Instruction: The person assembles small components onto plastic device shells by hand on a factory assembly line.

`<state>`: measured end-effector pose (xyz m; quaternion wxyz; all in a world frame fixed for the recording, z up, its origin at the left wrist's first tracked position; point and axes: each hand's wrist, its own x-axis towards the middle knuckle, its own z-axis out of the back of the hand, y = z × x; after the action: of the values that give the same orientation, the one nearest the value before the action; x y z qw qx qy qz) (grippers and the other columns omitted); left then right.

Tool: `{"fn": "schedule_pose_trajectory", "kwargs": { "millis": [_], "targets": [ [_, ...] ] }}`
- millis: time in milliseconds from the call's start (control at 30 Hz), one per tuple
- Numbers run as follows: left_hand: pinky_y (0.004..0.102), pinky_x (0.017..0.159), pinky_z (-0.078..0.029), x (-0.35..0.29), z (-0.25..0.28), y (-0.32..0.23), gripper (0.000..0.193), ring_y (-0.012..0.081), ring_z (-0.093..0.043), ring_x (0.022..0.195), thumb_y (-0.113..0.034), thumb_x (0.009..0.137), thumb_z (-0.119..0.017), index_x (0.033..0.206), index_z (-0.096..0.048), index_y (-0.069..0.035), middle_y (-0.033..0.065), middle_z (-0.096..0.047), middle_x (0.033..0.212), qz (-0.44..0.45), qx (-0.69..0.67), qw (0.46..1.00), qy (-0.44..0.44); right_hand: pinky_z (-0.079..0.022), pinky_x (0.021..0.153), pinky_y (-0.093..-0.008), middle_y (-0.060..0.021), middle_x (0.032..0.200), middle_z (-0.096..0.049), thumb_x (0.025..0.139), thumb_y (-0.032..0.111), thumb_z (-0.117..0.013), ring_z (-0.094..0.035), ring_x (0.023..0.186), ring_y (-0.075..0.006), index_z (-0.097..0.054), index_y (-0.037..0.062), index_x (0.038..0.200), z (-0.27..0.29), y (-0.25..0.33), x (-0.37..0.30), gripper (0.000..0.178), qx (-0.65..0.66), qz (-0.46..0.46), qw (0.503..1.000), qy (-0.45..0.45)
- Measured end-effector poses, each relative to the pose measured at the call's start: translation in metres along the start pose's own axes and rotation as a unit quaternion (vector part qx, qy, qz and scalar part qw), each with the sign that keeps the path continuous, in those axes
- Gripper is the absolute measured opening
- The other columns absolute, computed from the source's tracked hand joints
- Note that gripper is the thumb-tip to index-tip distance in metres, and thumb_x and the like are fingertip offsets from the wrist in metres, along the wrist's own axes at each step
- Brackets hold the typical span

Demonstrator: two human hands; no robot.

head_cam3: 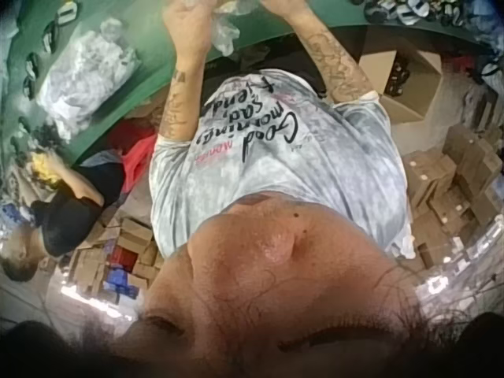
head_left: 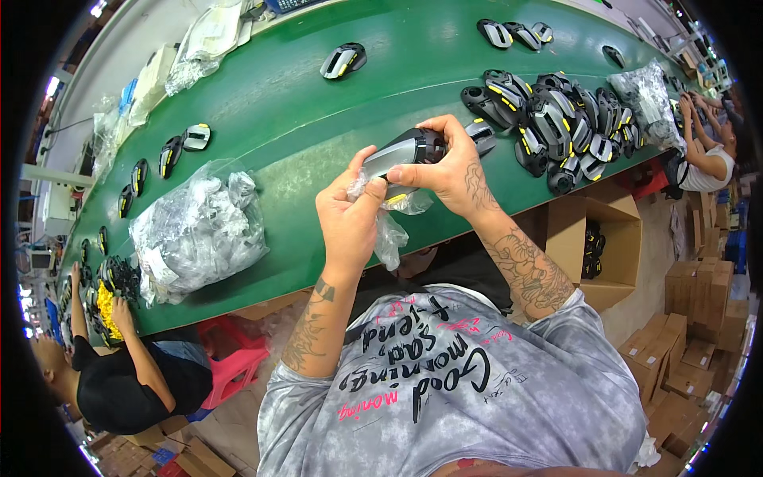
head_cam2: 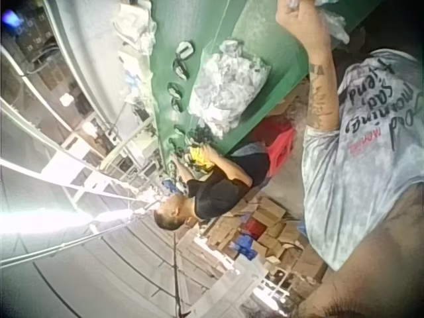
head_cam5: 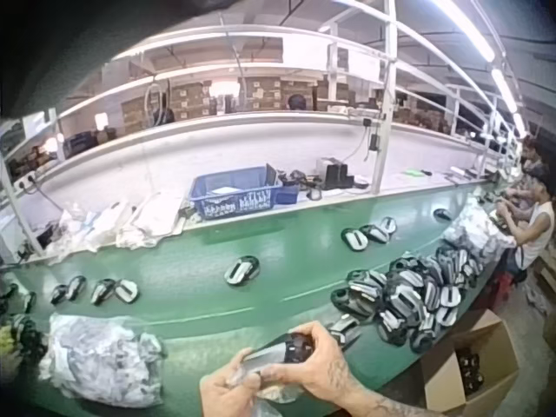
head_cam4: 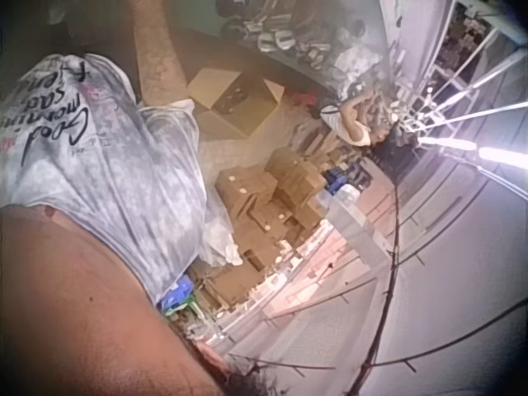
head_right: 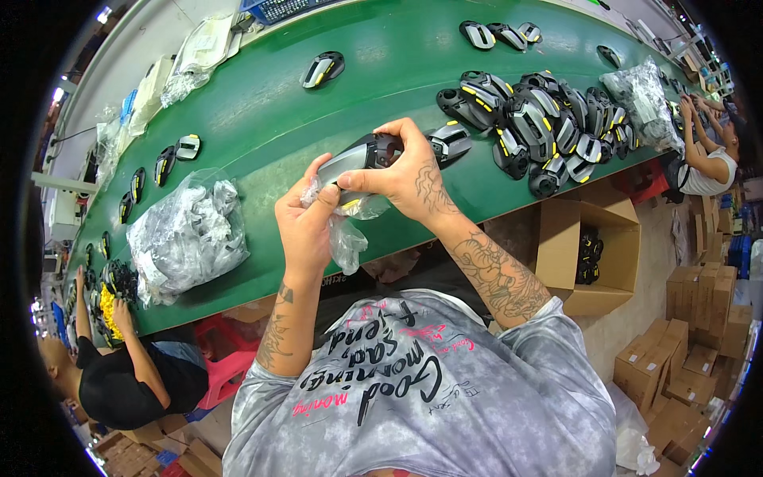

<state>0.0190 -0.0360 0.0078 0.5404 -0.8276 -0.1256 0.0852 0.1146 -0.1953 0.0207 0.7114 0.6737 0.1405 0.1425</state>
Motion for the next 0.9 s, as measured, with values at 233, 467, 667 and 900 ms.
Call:
{"fn": "schedule_pose_trajectory", "kwargs": {
  "millis": [233, 467, 667, 900],
  "targets": [
    [0.0284, 0.085, -0.056, -0.003, 0.000, -0.016, 0.052, 0.0141, -0.068, 0.096, -0.009, 0.097, -0.071, 0.142, -0.052, 0.011, 0.0113, -0.070, 0.115, 0.056, -0.055, 0.997, -0.002, -0.058, 0.083, -0.0296, -0.0086, 0.112, -0.061, 0.078, 0.017, -0.092, -0.063, 0.098, -0.0142, -0.051, -0.0038, 0.128, 0.009, 0.003, -0.005, 0.068, 0.137, -0.004, 0.988, 0.074],
    [0.0327, 0.090, -0.058, -0.002, 0.004, -0.023, 0.055, 0.0181, -0.068, 0.104, -0.012, 0.097, -0.072, 0.142, -0.051, 0.013, 0.0160, -0.069, 0.122, 0.046, -0.095, 0.994, 0.007, -0.056, 0.093, -0.0317, -0.0089, 0.118, -0.060, 0.085, 0.010, -0.085, -0.062, 0.108, -0.0147, -0.047, -0.0036, 0.136, 0.020, 0.007, -0.001, 0.065, 0.210, 0.018, 0.966, 0.150],
    [0.0256, 0.071, -0.053, 0.006, 0.032, -0.034, 0.036, 0.0111, -0.065, 0.079, -0.017, 0.095, -0.075, 0.121, -0.070, 0.007, 0.0097, -0.070, 0.103, 0.124, 0.086, 0.987, 0.056, -0.055, 0.092, -0.0315, -0.0079, 0.121, -0.061, 0.091, 0.013, -0.080, -0.061, 0.110, -0.0136, -0.046, 0.0003, 0.140, 0.017, 0.000, -0.001, 0.061, 0.171, 0.077, 0.969, 0.163],
    [0.0251, 0.060, -0.047, -0.002, 0.029, -0.009, 0.029, 0.0081, -0.060, 0.072, -0.008, 0.090, -0.078, 0.114, -0.074, 0.006, 0.0042, -0.067, 0.093, -0.041, 0.238, 0.969, -0.054, -0.056, 0.076, -0.0270, -0.0049, 0.101, -0.064, 0.095, 0.029, -0.073, -0.063, 0.094, -0.0103, -0.056, -0.0001, 0.119, -0.015, -0.042, 0.008, 0.042, 0.288, -0.111, 0.948, 0.081]
  ]
}}
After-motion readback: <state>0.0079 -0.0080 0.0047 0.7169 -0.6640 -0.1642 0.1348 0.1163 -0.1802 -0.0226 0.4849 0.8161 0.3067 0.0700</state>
